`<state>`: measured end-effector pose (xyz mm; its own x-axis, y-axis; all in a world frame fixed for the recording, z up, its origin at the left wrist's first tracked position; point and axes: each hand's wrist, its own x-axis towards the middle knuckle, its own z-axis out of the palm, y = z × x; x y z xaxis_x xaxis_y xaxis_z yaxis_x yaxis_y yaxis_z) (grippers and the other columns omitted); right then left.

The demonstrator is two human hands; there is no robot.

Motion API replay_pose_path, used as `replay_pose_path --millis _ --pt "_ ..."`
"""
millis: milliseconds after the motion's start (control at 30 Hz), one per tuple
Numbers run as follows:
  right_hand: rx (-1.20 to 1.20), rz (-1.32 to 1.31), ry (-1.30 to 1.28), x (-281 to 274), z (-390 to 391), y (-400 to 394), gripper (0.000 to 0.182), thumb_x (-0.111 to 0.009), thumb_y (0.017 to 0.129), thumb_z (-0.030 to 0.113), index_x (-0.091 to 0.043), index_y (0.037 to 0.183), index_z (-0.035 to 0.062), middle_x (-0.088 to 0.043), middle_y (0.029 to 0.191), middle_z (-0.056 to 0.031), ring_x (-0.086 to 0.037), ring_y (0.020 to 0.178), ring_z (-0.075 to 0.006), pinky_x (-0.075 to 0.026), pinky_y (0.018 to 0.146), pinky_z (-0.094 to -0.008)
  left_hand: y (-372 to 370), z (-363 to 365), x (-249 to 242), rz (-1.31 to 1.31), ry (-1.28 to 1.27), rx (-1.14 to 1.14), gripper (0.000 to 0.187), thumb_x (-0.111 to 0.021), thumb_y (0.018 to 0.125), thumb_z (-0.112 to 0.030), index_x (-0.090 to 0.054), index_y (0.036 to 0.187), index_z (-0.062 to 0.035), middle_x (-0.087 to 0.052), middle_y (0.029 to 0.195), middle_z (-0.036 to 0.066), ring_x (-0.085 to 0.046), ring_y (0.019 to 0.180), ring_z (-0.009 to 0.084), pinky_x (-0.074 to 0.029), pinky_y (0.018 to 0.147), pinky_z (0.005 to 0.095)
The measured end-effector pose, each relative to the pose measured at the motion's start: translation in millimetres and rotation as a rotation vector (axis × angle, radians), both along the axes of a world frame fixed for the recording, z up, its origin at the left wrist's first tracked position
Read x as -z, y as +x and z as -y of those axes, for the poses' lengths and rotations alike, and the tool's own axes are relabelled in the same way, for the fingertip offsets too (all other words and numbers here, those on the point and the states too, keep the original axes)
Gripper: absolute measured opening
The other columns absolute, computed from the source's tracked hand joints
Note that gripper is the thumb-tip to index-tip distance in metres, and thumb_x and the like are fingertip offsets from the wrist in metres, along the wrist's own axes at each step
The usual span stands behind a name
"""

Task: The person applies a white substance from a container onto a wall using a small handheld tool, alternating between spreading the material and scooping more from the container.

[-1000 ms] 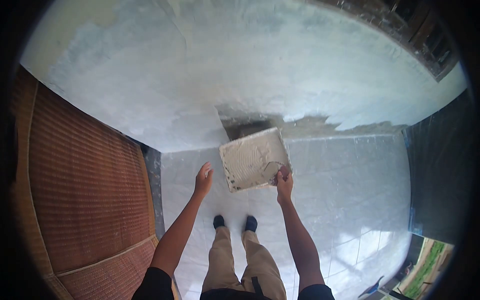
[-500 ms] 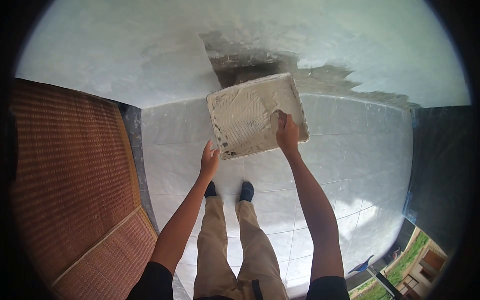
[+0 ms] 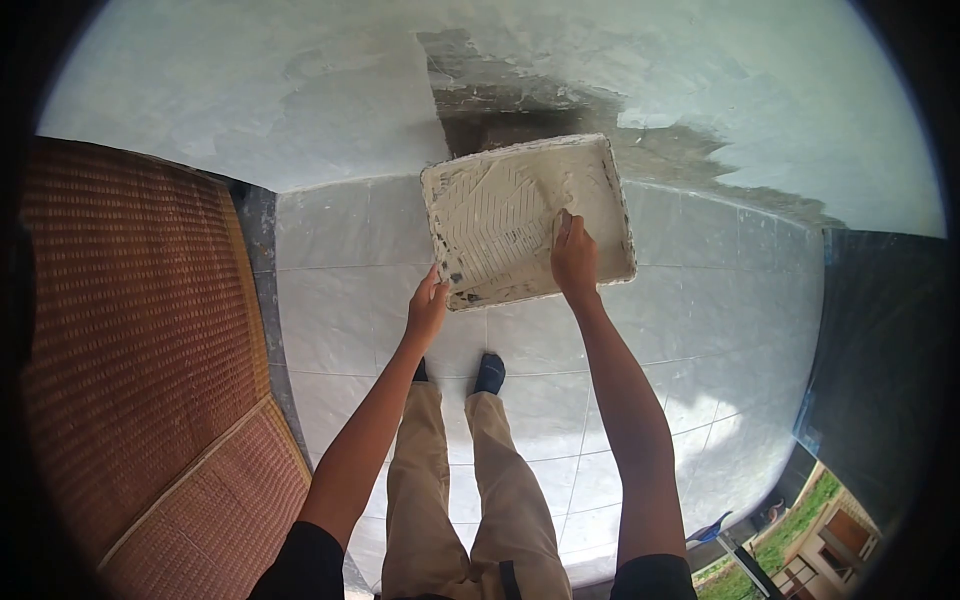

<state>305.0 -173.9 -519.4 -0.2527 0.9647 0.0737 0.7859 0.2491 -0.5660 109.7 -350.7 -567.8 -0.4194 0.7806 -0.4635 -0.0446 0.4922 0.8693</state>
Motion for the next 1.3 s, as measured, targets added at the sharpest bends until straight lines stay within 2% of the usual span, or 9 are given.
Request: replay_pose_path --millis 133,200,267,533,767,900,967,1100,1300 --pt "-0.001 -0.045 0.029 12.6 6.3 0.7 0.017 -0.05 0.091 0.008 -0.05 0.105 -0.0006 -0.06 0.079 -0.0287 -0.059 0.075 -0.0473 -0.044 0.063 -0.0534 -6.9 -1.3 -9.3 0.091 -0.063 0.048 0.055 -0.048 0.096 -0.021 -0.033 0.143 0.0005 -0.048 0.138 0.02 -0.049 0.124 0.0218 -0.037 0.101 0.0295" --pt "-0.005 -0.054 0.046 10.3 9.4 -1.2 0.018 -0.049 0.091 0.007 -0.051 0.106 -0.0006 -0.06 0.079 -0.0286 -0.059 0.075 -0.0472 -0.044 0.063 -0.0531 -4.2 -0.2 -1.8 0.058 -0.011 0.007 0.053 -0.049 0.095 -0.022 -0.037 0.141 0.0017 -0.051 0.134 0.02 -0.052 0.12 0.0228 -0.039 0.099 0.0306" --pt "-0.029 -0.044 -0.034 2.4 16.1 -7.8 0.015 -0.049 0.09 0.007 -0.049 0.103 -0.0007 -0.06 0.079 -0.0289 -0.059 0.075 -0.0471 -0.044 0.062 -0.0529 -3.7 1.6 7.2 0.025 0.039 -0.032 0.051 -0.049 0.094 -0.022 -0.041 0.138 0.0029 -0.054 0.13 0.021 -0.056 0.115 0.0238 -0.042 0.096 0.0316" --pt "-0.075 -0.146 -0.001 18.5 48.2 -46.0 0.009 -0.052 0.09 0.006 -0.047 0.095 -0.0001 -0.059 0.074 -0.0267 -0.059 0.07 -0.0459 -0.043 0.058 -0.0516 -6.7 1.7 17.9 0.175 0.05 -0.119 0.044 -0.041 0.097 -0.02 -0.049 0.132 0.0046 -0.055 0.13 0.02 -0.052 0.121 0.0229 -0.037 0.102 0.0294" --pt "-0.038 -0.318 -0.138 24.7 75.9 -81.9 0.013 -0.057 0.089 0.007 -0.049 0.094 -0.0017 -0.062 0.075 -0.0241 -0.062 0.07 -0.0418 -0.046 0.058 -0.0456 -7.0 3.9 18.1 0.283 0.054 -0.165 0.043 -0.039 0.098 -0.021 -0.049 0.131 0.0049 -0.055 0.131 0.018 -0.051 0.121 0.0215 -0.036 0.103 0.0285" --pt "0.031 -0.254 -0.221 32.7 78.9 -91.4 0.016 -0.059 0.088 0.009 -0.05 0.095 -0.0025 -0.062 0.075 -0.0241 -0.063 0.071 -0.0413 -0.047 0.06 -0.0441 -9.8 1.7 9.2 0.319 0.035 -0.155 0.045 -0.035 0.099 -0.022 -0.048 0.133 0.0034 -0.055 0.13 0.015 -0.054 0.116 0.021 -0.039 0.1 0.0301" --pt "0.069 -0.268 -0.243 40.3 82.2 -95.7 0.021 -0.062 0.088 0.016 -0.053 0.096 -0.0017 -0.062 0.072 -0.0201 -0.062 0.064 -0.0358 -0.046 0.057 -0.04 -10.6 -0.1 4.4 0.342 0.007 -0.155 0.045 -0.033 0.099 -0.023 -0.047 0.134 0.003 -0.055 0.13 0.015 -0.054 0.115 0.0212 -0.04 0.099 0.0308" --pt "0.13 -0.285 -0.273 38.9 85.6 -108.2 0.02 -0.062 0.088 0.017 -0.054 0.095 -0.0007 -0.063 0.073 -0.0197 -0.062 0.066 -0.0342 -0.046 0.06 -0.0394 -10.8 1.7 10.7 0.349 0.013 -0.144 0.045 -0.033 0.099 -0.023 -0.045 0.136 0.0006 -0.053 0.132 0.015 -0.056 0.112 0.0228 -0.041 0.097 0.0316" --pt "0.175 -0.327 -0.387 53.2 78.3 -101.4 0.021 -0.062 0.089 0.018 -0.057 0.099 -0.0004 -0.064 0.076 -0.0147 -0.061 0.066 -0.0236 -0.046 0.061 -0.0363 -9.7 3.5 15.3 0.24 0.024 -0.064 0.046 -0.033 0.099 -0.023 -0.044 0.138 -0.0023 -0.053 0.131 0.015 -0.056 0.11 0.0232 -0.042 0.095 0.0331"
